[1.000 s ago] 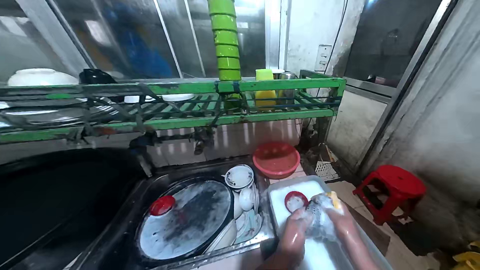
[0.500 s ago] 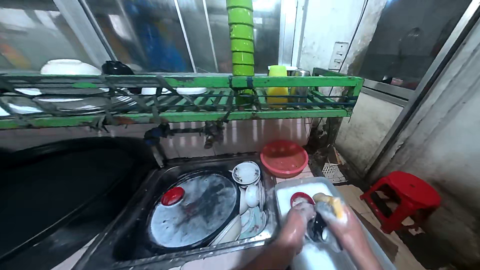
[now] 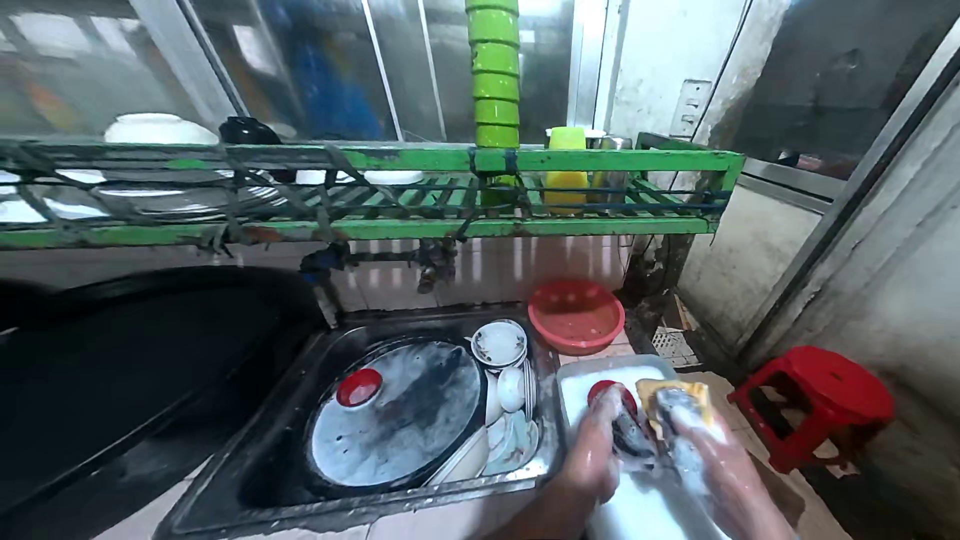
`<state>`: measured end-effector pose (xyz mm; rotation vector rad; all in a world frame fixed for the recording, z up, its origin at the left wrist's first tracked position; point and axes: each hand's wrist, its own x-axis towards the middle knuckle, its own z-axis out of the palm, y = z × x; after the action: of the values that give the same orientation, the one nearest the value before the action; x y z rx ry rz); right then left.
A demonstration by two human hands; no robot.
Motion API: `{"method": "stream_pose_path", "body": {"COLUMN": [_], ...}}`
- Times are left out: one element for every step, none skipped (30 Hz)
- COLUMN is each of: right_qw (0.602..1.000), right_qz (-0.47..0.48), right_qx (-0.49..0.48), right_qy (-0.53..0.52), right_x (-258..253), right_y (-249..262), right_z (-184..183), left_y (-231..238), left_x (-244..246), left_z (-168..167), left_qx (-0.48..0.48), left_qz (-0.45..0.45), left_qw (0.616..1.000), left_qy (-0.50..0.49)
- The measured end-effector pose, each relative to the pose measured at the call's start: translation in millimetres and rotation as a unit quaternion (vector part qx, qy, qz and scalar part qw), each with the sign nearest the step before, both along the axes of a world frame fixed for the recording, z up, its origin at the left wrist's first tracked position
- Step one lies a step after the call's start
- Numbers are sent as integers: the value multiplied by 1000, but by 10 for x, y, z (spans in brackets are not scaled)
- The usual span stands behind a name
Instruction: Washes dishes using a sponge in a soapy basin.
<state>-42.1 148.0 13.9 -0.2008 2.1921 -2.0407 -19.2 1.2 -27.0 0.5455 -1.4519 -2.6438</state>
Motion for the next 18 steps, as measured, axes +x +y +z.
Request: {"method": "stream_pose_path", "body": {"right_qw": [999, 996, 994, 991, 987, 985, 985, 987, 988, 979, 952, 919, 896, 905, 941, 979, 995, 996], "right_qz": [6, 11, 10, 3, 0, -7, -12, -8, 12, 50, 91, 123, 138, 138, 114, 63, 2, -39], "right_qx": [-31, -47, -34, 1, 40, 69, 89, 109, 144, 195, 254, 293, 298, 274, 225, 156, 97, 73], "right_qy": [-43, -77, -104, -132, -153, -161, -148, -115, -53, 37, 142, 233, 298, 295, 224, 117, 20, -24], "right_x": [-15, -29, -43, -46, -39, -13, 25, 73, 150, 237, 318, 368, 378, 361, 340, 295, 233, 189], "right_y": [69, 136, 180, 184, 154, 94, 31, -9, -31, -28, -9, 19, 45, 60, 56, 28, -11, -34], "right_z": [-36, -84, -129, -150, -155, -147, -132, -127, -131, -150, -180, -217, -260, -284, -279, -253, -216, -189], "left_y": [-83, -147, -172, -140, -59, 35, 109, 145, 130, 79, 7, -59, -104, -120, -109, -64, -2, 50], "left_x": [7, 10, 15, 23, 30, 39, 57, 76, 82, 45, -13, -74, -130, -159, -157, -135, -121, -118], "left_z": [-32, -34, -14, -7, -44, -100, -119, -93, -35, 22, 79, 115, 139, 153, 163, 181, 191, 195], "left_qx": [-92, -197, -299, -394, -480, -544, -565, -541, -474, -390, -313, -250, -208, -197, -218, -268, -322, -363], "left_qz": [-23, -40, -52, -58, -56, -44, -42, -49, -75, -105, -141, -181, -212, -226, -224, -209, -184, -168], "left_qw": [995, 976, 944, 900, 843, 789, 774, 803, 860, 910, 939, 951, 952, 951, 949, 940, 927, 912], "left_qy": [42, 86, 128, 177, 235, 282, 284, 243, 172, 95, 21, -36, -70, -72, -47, -2, 52, 88]}}
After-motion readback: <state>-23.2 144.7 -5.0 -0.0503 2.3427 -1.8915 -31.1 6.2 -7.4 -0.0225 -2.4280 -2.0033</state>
